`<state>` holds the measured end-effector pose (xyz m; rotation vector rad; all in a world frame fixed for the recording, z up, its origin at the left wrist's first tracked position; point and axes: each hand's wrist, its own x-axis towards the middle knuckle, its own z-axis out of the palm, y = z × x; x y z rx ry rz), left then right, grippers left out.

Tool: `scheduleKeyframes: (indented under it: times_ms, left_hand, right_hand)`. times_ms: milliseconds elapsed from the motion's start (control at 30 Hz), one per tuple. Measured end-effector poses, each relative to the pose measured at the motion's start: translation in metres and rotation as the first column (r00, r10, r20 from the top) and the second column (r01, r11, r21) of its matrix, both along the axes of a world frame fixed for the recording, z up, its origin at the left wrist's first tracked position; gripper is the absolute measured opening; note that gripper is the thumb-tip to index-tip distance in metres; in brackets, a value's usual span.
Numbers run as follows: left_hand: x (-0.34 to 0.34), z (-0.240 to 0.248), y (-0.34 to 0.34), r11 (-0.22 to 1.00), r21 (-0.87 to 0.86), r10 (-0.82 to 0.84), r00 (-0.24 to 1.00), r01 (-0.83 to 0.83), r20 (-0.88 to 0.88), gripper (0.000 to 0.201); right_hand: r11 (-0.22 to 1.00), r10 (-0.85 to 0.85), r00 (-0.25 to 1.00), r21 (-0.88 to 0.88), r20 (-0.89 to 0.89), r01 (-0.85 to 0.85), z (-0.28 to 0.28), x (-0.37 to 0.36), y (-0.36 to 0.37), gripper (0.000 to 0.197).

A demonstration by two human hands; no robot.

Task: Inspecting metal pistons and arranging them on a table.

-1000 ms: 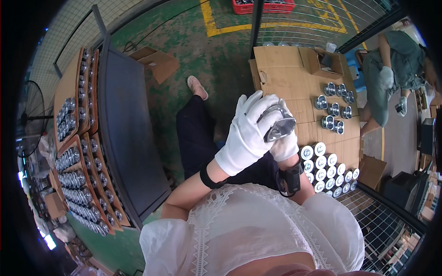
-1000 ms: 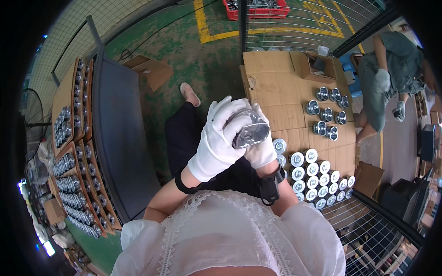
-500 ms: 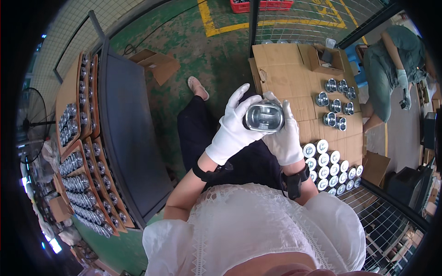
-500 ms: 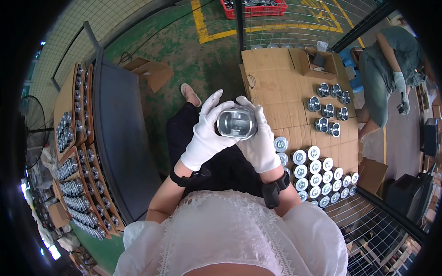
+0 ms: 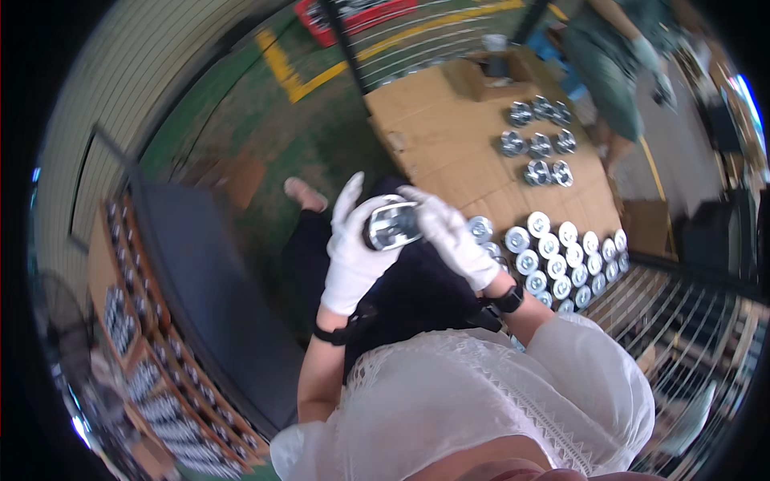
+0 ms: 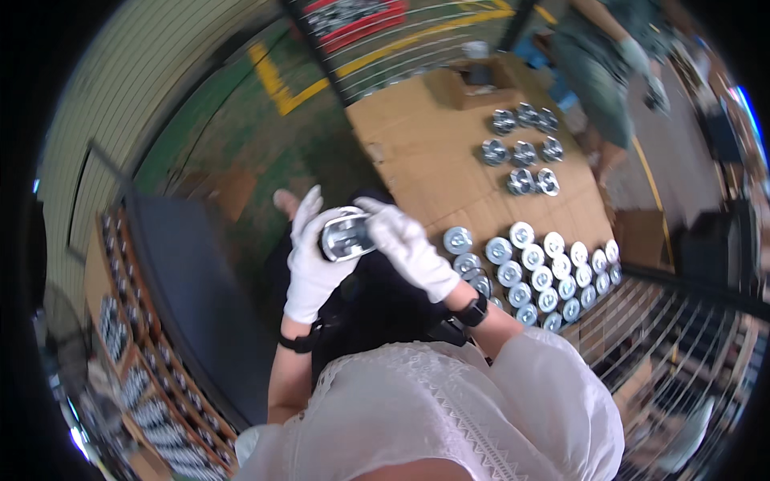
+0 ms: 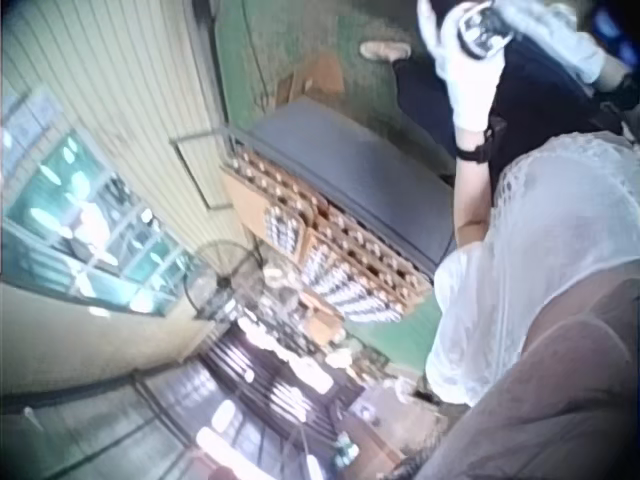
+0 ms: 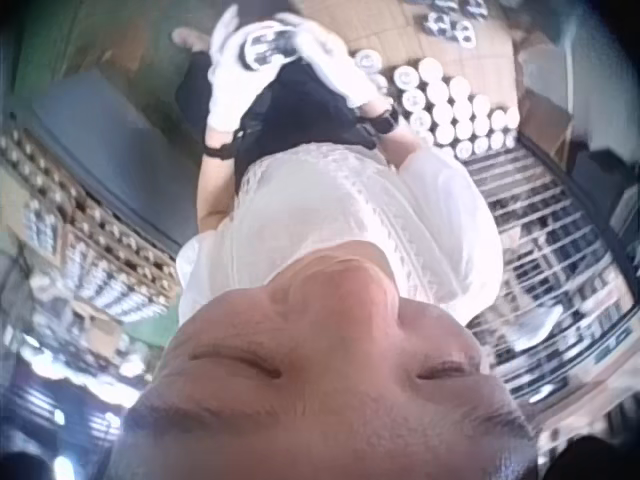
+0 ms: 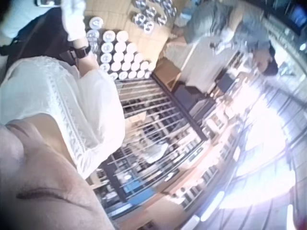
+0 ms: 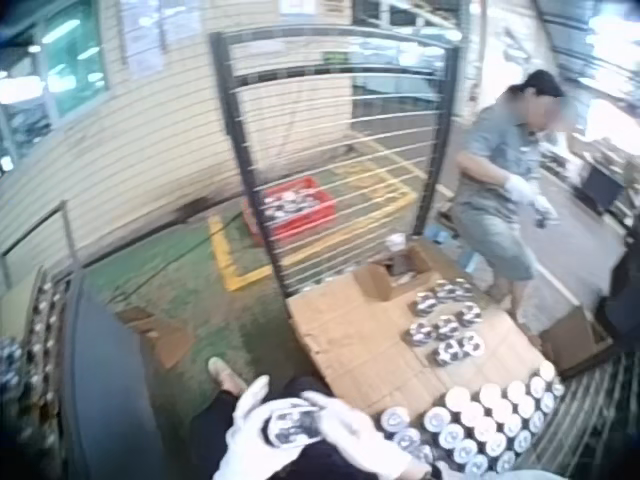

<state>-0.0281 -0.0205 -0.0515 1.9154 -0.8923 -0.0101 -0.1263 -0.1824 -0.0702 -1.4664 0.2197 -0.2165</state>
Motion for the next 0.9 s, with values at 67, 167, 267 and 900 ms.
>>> scheduleKeyframes:
  times_ms: [67,167,267,900]
  left_hand:
    - [-0.002,-0.001,-0.006,0.995,0.063,-0.071,0.996,0.074,-0.052,0.060]
    - [-0.009,-0.011,-0.018,0.975,0.172,-0.135,0.990,0.141,-0.045,0.070]
    - [-0.011,-0.022,-0.013,0.976,0.182,-0.101,0.988,0.121,-0.116,0.077]
    - [-0.004,-0.048,0.029,0.946,0.312,0.128,0.985,-0.088,-0.112,0.041]
  right_hand:
    - [0.998,0.065,0.986,0.021,-0.153,-0.063,-0.009,-0.008,-0.006,0.045]
    - [0.989,-0.028,0.959,0.130,-0.280,0.067,-0.041,-0.006,-0.021,0.042]
    - [0.941,-0.224,0.793,0.087,-0.566,0.328,-0.104,-0.008,-0.073,0.038]
    - [0.646,-0.760,0.272,-0.644,-0.590,0.410,-0.268,-0.072,-0.216,0.074]
